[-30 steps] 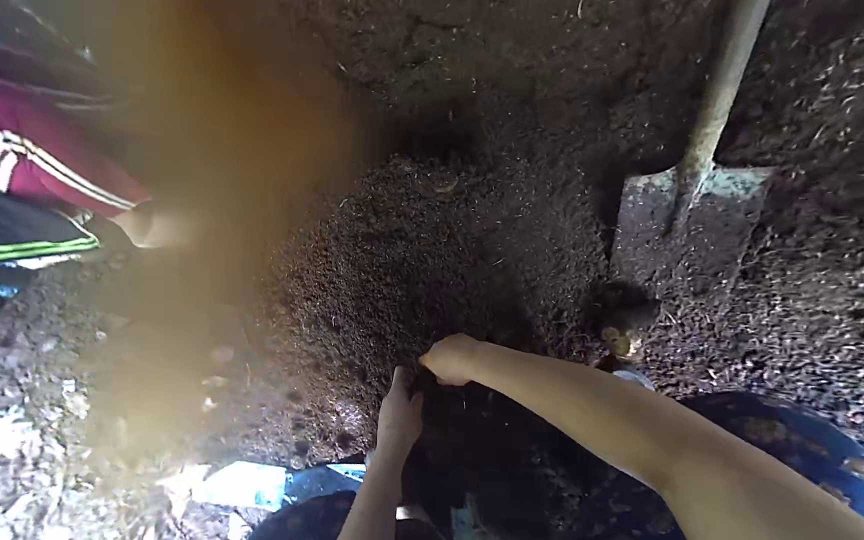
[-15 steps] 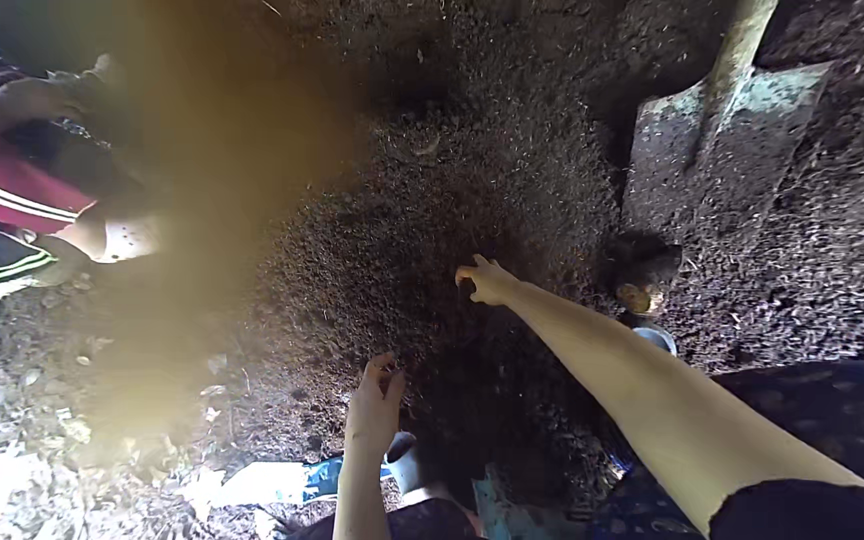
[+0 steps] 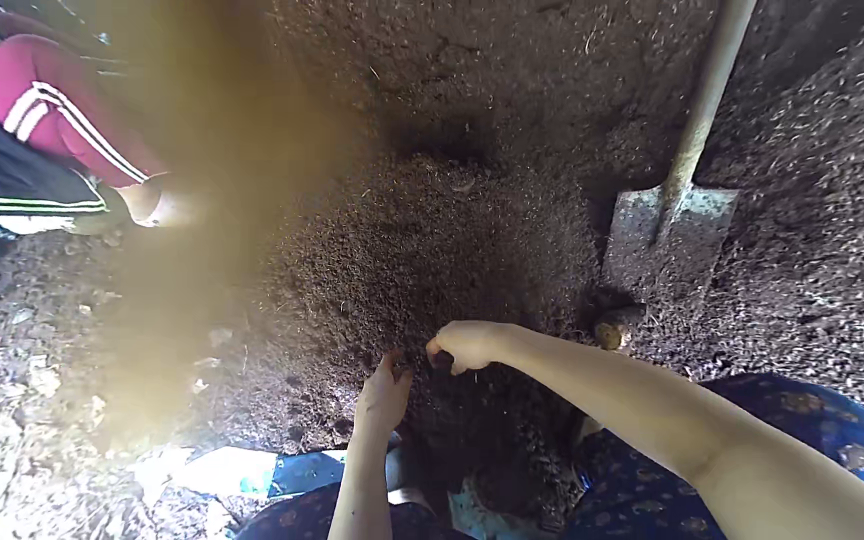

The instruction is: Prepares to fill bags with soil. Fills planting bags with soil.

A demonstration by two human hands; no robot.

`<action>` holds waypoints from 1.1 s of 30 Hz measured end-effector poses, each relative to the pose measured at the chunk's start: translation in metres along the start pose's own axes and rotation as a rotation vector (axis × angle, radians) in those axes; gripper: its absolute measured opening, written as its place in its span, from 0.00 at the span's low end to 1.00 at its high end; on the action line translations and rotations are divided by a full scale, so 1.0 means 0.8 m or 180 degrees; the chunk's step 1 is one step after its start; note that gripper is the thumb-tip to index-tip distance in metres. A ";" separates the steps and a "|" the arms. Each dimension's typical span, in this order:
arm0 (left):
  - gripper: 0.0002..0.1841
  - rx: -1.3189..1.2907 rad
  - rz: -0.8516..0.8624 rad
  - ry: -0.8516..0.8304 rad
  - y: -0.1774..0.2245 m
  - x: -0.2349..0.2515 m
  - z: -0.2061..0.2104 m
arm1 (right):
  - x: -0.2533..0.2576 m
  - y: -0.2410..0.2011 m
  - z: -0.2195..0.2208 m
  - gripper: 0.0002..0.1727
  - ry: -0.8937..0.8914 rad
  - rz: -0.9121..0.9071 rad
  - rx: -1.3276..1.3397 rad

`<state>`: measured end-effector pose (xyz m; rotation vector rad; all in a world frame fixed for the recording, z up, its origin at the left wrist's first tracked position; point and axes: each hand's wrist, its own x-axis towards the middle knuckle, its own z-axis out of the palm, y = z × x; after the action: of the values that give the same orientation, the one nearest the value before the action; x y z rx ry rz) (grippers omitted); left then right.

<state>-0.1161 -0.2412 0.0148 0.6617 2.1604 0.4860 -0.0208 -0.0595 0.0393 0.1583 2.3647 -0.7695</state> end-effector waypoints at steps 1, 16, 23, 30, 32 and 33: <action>0.26 0.0026 0.0004 0.0001 -0.002 -0.003 0.000 | 0.002 -0.003 0.005 0.25 -0.0004 0.0052 -0.0046; 0.25 0.0136 -0.0006 -0.0389 -0.007 -0.008 0.033 | -0.004 -0.015 0.017 0.21 0.0152 0.0355 -0.0597; 0.25 -0.0088 0.0007 -0.0402 0.001 -0.010 0.039 | -0.020 -0.037 0.006 0.35 0.0006 0.0627 -0.0236; 0.23 -0.0491 -0.0129 -0.0589 -0.010 -0.001 0.058 | -0.037 -0.008 0.010 0.28 0.0469 0.0117 0.0418; 0.24 -0.0865 -0.0299 -0.0690 -0.010 -0.006 0.063 | -0.053 0.014 0.023 0.25 0.0887 0.0010 0.0900; 0.25 -0.1036 -0.0372 -0.0710 -0.011 -0.009 0.067 | -0.056 0.024 0.037 0.23 0.1139 0.0019 0.1066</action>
<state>-0.0729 -0.2460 -0.0179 0.3870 1.8441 0.6509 0.0365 -0.0566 0.0387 0.4786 2.5416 -1.2165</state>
